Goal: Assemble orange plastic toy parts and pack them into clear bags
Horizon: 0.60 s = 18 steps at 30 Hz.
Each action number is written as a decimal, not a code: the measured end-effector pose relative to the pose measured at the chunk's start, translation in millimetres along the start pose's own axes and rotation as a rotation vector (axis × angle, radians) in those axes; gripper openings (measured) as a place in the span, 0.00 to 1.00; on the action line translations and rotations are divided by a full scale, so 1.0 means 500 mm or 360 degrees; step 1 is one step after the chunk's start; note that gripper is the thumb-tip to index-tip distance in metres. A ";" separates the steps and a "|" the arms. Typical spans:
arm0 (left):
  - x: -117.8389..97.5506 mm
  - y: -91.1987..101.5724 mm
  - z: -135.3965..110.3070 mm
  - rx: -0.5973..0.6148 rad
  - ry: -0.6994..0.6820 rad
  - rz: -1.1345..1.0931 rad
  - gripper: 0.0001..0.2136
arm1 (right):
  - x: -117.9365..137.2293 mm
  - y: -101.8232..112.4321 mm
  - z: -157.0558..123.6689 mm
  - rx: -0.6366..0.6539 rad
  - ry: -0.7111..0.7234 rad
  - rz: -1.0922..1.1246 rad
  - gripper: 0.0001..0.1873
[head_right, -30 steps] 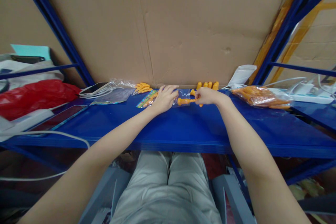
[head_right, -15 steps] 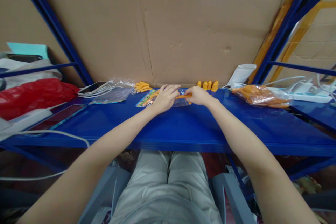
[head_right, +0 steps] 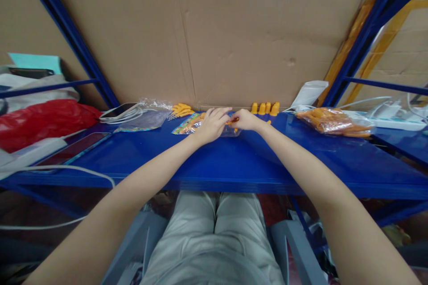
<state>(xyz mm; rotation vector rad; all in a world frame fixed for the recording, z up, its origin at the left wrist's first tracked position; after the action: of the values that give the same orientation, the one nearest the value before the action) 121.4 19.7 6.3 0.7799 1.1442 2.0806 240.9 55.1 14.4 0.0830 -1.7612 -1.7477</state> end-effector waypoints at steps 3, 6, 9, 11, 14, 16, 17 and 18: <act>-0.003 -0.005 0.001 0.0030 -0.0014 -0.0019 0.17 | 0.000 -0.012 0.022 -0.0004 0.0044 -0.0022 0.05; -0.003 -0.004 0.003 0.0058 -0.0032 -0.0047 0.16 | 0.003 -0.017 0.044 -0.0039 0.0131 -0.0003 0.05; 0.028 0.008 0.002 -0.0006 0.0020 -0.0086 0.19 | 0.007 -0.023 0.057 0.0015 0.0172 0.0075 0.05; 0.080 0.017 -0.005 -0.0115 0.0193 -0.0118 0.22 | 0.010 -0.028 0.058 0.0056 0.0129 0.0137 0.05; 0.186 0.017 -0.035 -0.0282 0.0634 -0.0186 0.25 | 0.016 -0.038 0.054 0.0058 0.0040 0.0209 0.06; 0.251 -0.001 -0.063 -0.0275 0.0997 -0.0286 0.26 | 0.018 -0.048 0.053 0.0036 -0.0008 0.0227 0.06; 0.276 -0.014 -0.078 -0.0226 0.1188 -0.0358 0.26 | 0.019 -0.054 0.053 0.0027 -0.0030 0.0231 0.06; 0.294 -0.029 -0.090 -0.0160 0.1340 -0.0440 0.26 | 0.019 -0.060 0.055 0.0026 -0.0043 0.0237 0.06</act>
<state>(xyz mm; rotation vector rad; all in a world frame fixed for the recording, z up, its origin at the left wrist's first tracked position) -0.7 114.4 2.0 -0.3521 1.4365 2.2369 208.7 71.1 -6.6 -0.0633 -1.7546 -1.6349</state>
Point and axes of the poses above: each hand's wrist, its own z-axis towards the middle knuckle, its own y-axis out of the back of the hand, x = y × z, the point moved 6 cm from there along z, towards the middle knuckle, and after that the axes turned 12 degrees about x, right-handed, at the moved point
